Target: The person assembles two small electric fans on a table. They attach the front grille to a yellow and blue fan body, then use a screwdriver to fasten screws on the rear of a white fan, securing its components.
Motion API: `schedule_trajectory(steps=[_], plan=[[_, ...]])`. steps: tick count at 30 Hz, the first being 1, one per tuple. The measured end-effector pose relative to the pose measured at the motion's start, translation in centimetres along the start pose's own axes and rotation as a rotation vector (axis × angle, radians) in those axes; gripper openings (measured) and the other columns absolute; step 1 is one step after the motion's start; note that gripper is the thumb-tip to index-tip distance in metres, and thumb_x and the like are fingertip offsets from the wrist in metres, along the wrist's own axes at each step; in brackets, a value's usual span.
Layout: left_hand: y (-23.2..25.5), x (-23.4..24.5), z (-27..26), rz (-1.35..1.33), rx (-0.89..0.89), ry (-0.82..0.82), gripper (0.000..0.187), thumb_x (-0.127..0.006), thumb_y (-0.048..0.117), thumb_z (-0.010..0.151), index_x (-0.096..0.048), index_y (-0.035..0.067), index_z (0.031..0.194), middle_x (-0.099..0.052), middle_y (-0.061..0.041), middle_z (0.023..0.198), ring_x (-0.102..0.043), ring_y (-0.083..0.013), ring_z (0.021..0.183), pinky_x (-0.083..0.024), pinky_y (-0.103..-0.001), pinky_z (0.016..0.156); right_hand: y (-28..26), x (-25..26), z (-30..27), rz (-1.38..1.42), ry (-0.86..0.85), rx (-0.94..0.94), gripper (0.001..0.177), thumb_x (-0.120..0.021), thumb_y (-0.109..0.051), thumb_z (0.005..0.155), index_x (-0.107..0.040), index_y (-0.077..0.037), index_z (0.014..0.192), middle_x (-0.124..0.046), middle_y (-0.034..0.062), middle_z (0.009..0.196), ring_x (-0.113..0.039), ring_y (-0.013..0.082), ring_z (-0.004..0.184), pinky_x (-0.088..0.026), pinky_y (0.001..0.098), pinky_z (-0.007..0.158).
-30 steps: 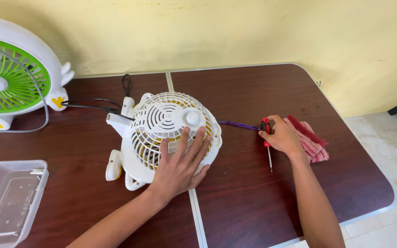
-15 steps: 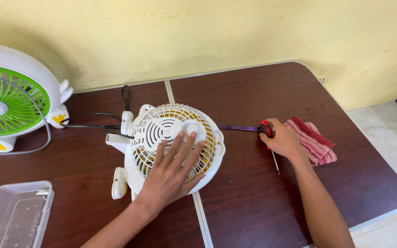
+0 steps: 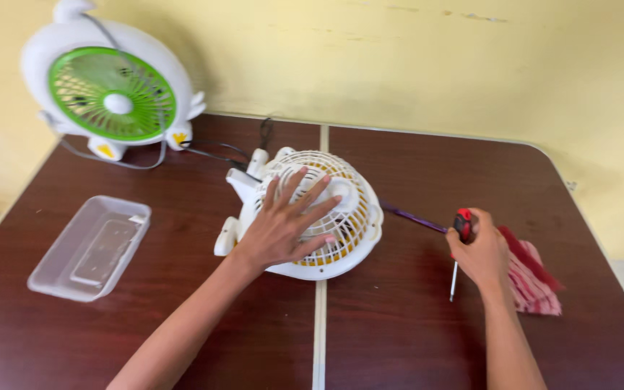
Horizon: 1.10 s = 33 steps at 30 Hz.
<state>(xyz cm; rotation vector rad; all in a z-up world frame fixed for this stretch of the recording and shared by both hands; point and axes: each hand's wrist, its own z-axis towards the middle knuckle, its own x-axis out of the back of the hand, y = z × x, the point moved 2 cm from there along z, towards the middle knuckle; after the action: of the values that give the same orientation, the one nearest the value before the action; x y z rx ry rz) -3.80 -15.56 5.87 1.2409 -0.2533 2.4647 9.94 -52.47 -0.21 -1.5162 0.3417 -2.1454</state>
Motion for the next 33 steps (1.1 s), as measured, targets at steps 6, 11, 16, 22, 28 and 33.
schedule_trajectory(steps=[6, 11, 16, 22, 28, 33], plan=[[-0.5, 3.8, -4.8, 0.084, 0.142, -0.11, 0.073, -0.057, 0.068, 0.093, -0.041, 0.035, 0.157, -0.03, -0.008, 0.168, -0.028, -0.0367, 0.153, -0.026, -0.073, 0.112, -0.4, 0.4, -0.6, 0.009, 0.029, 0.027, 0.055, -0.078, -0.031, 0.09, -0.061, -0.006, 0.136, -0.073, 0.0124, 0.095, -0.073, 0.0294, 0.085, -0.058, 0.044, 0.078], [-4.8, 8.9, -11.4, 0.125, 0.344, -0.085, 0.079, -0.063, 0.063, 0.09, -0.04, 0.028, 0.157, -0.032, -0.008, 0.166, -0.029, -0.0328, 0.154, -0.023, -0.072, 0.116, 3.7, -1.4, 0.8, 0.324, 0.112, 0.193, 0.044, -0.072, -0.028, 0.099, -0.057, 0.003, 0.127, -0.067, 0.0131, 0.094, -0.067, 0.0253, 0.081, -0.056, 0.0398, 0.078], [-10.2, 13.3, -21.4, 0.206, 0.675, 0.057, 0.079, -0.07, 0.054, 0.089, -0.042, 0.025, 0.157, -0.036, -0.007, 0.165, -0.027, -0.031, 0.154, -0.021, -0.068, 0.12, 5.1, -5.8, 5.6, 0.302, -0.012, 0.258, 0.027, -0.063, -0.02, 0.117, -0.059, 0.007, 0.112, -0.063, 0.0153, 0.089, -0.063, 0.0224, 0.077, -0.054, 0.0346, 0.078], [-12.1, 12.9, -29.4, 0.223, 0.828, 0.056, 0.082, -0.072, 0.053, 0.085, -0.044, 0.02, 0.154, -0.034, -0.01, 0.162, -0.023, -0.0337, 0.153, -0.018, -0.067, 0.119, -11.8, -4.0, 5.3, 0.529, -0.082, 0.486, 0.027, -0.065, -0.011, 0.11, -0.049, 0.006, 0.124, -0.062, 0.0158, 0.094, -0.062, 0.0177, 0.079, -0.053, 0.0272, 0.074], [-12.3, 11.6, -30.9, 0.196, 0.796, 0.029, 0.079, -0.07, 0.057, 0.087, -0.047, 0.019, 0.153, -0.034, -0.009, 0.165, -0.024, -0.0332, 0.154, -0.019, -0.066, 0.121, -37.3, -5.1, -0.6, 0.65, -0.161, 0.819, 0.054, -0.074, -0.006, 0.099, -0.042, 0.003, 0.142, -0.068, 0.0156, 0.104, -0.07, 0.0154, 0.09, -0.058, 0.0265, 0.076], [-12.3, 12.4, -31.0, 0.142, 0.811, 0.013, 0.08, -0.07, 0.06, 0.085, -0.05, 0.014, 0.148, -0.033, -0.01, 0.164, -0.023, -0.0351, 0.153, -0.018, -0.067, 0.119, -47.8, -11.2, -4.3, 0.902, -0.409, 0.844, 0.052, -0.072, -0.008, 0.099, -0.044, 0.002, 0.141, -0.069, 0.0077, 0.102, -0.067, 0.0102, 0.085, -0.053, 0.023, 0.066]])
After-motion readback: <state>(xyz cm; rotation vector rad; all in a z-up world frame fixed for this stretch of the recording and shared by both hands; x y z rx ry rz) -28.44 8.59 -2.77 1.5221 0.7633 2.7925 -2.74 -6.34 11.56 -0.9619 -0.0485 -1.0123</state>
